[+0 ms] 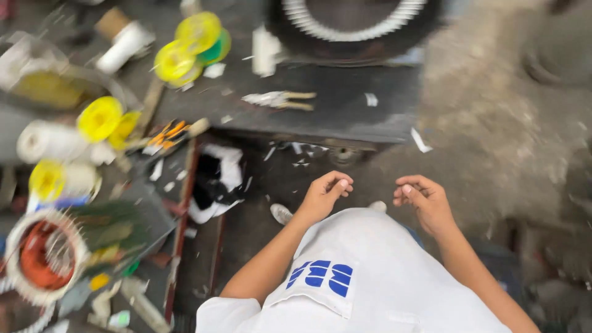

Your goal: The person works on a motor stator, arranging copper windings and inserting white insulating strips into the slots. They briefly walk to a drawer to retrieve a strip, then return to the workbench to continue inserting and cutting the material with scissors.

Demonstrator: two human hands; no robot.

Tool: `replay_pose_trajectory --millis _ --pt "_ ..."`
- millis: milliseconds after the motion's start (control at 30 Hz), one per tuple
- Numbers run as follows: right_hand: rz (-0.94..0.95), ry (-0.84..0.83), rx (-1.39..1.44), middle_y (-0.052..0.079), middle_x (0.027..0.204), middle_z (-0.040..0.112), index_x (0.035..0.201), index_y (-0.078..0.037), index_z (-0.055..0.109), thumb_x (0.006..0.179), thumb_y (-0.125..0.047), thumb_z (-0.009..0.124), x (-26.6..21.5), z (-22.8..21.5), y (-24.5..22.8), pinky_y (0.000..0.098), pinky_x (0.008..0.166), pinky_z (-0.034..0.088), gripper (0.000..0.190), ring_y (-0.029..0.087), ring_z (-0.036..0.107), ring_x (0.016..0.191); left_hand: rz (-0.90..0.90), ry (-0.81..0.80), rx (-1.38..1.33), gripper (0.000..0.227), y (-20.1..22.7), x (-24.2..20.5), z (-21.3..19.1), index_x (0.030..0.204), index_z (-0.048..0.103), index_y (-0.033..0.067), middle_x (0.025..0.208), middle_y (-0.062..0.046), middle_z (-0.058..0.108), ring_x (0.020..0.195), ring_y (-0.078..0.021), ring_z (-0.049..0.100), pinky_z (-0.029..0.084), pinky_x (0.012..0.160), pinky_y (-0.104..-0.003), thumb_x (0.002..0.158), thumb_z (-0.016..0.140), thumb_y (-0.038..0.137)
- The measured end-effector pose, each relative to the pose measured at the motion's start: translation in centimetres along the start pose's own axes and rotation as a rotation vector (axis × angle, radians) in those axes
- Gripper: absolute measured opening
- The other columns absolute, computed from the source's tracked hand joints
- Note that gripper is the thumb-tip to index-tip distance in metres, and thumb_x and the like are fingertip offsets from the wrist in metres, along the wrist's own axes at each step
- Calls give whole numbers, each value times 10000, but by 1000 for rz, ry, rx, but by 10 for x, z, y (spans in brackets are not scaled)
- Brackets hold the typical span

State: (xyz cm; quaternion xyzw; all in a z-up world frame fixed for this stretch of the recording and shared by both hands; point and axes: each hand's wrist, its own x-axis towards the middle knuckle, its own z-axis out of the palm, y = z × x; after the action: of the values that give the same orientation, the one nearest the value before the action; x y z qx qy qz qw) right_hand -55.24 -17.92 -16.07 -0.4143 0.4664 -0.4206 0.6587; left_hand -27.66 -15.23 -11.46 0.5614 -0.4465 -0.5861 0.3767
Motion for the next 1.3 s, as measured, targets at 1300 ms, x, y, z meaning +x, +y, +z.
replay_pose_trajectory --millis 1300 --pt "131 745 135 183 748 654 989 33 721 918 -54 669 617 -618 -277 342 585 577 124 232 653 604 4 -156 195 148 189 1011 395 1029 718 48 856 -135 716 763 -185 664 543 734 -314 989 600 127"
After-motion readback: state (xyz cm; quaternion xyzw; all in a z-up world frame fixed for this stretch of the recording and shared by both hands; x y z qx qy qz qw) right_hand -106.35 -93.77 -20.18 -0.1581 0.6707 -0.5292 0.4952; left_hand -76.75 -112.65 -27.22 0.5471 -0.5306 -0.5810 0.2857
